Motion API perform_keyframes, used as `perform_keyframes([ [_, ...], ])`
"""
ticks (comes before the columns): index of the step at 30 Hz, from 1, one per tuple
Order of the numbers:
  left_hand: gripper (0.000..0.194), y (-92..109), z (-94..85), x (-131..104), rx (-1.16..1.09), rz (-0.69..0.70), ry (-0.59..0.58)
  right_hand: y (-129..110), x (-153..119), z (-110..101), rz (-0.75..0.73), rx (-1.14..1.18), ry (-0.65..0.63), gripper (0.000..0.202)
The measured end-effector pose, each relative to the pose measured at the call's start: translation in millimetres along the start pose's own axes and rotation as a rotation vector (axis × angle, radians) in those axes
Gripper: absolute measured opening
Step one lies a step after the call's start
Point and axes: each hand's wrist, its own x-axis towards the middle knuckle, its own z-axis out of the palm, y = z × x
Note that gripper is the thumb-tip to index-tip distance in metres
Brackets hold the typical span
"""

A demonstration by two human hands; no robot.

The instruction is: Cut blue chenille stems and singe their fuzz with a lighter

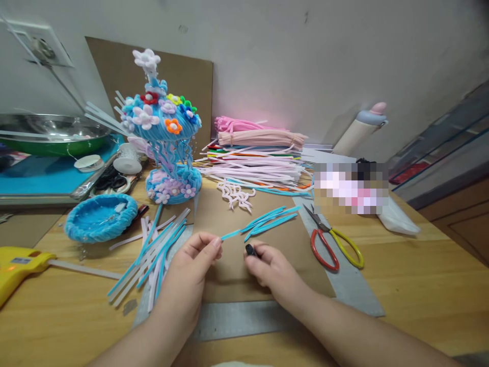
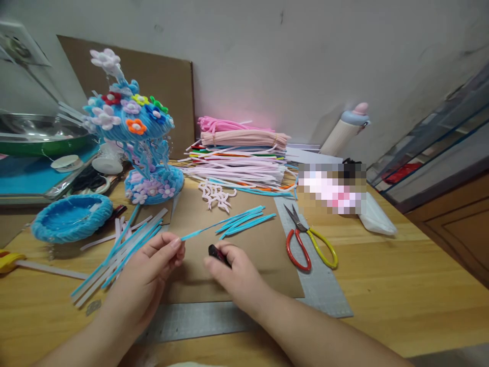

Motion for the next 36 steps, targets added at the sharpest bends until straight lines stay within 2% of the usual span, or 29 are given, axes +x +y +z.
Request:
perform_keyframes([
  [2,0.015,-0.7,0.1,-0.5,-0.111,-0.054,-0.045,-0.9,-0.8,4.2,-0.056,-0.023,0.053,0.030],
  [5,0.014,-3.1,2.3,-3.6,-0.335,-0.250,-0.154,0.8,-2.9,9.7,-0.059,0.134,0.125,0.022],
  [8,0.011,-7.3,5.8,-7.8,-0.483,-0.433,-0.265,3.2,-4.5,13.1,-0.046,0.281,0.147,0.028],
  [13,0.011,-14.2,8.9,-10.8,-0.543,-0.516,-0.319,1.1,-5.4,16.6,-0.018,0.422,0.106,0.021],
  [18,0.010,-15.8,7.3,-10.9,-0.539,-0.535,-0.327,-2.0,-6.4,17.5,-0.004,0.457,0.082,0.017],
  [22,0.012,-15.6,8.5,-11.7,-0.493,-0.477,-0.326,-4.6,-5.6,18.0,0.003,0.510,0.066,0.017],
  [27,0.008,-19.0,11.7,-10.3,-0.451,-0.436,-0.331,-3.6,-4.4,18.6,0.051,0.503,0.111,0.021],
  [32,0.009,-12.6,8.6,-5.4,-0.427,-0.400,-0.242,-1.3,-2.8,13.1,0.041,0.322,0.109,0.028],
  [34,0.009,-5.1,4.2,-1.8,-0.353,-0.325,-0.172,-0.8,-0.6,7.5,0.044,0.212,0.100,0.028],
  [36,0.012,2.3,-1.1,2.0,-0.228,-0.192,-0.102,-0.1,2.5,0.7,0.001,0.049,0.134,0.026],
])
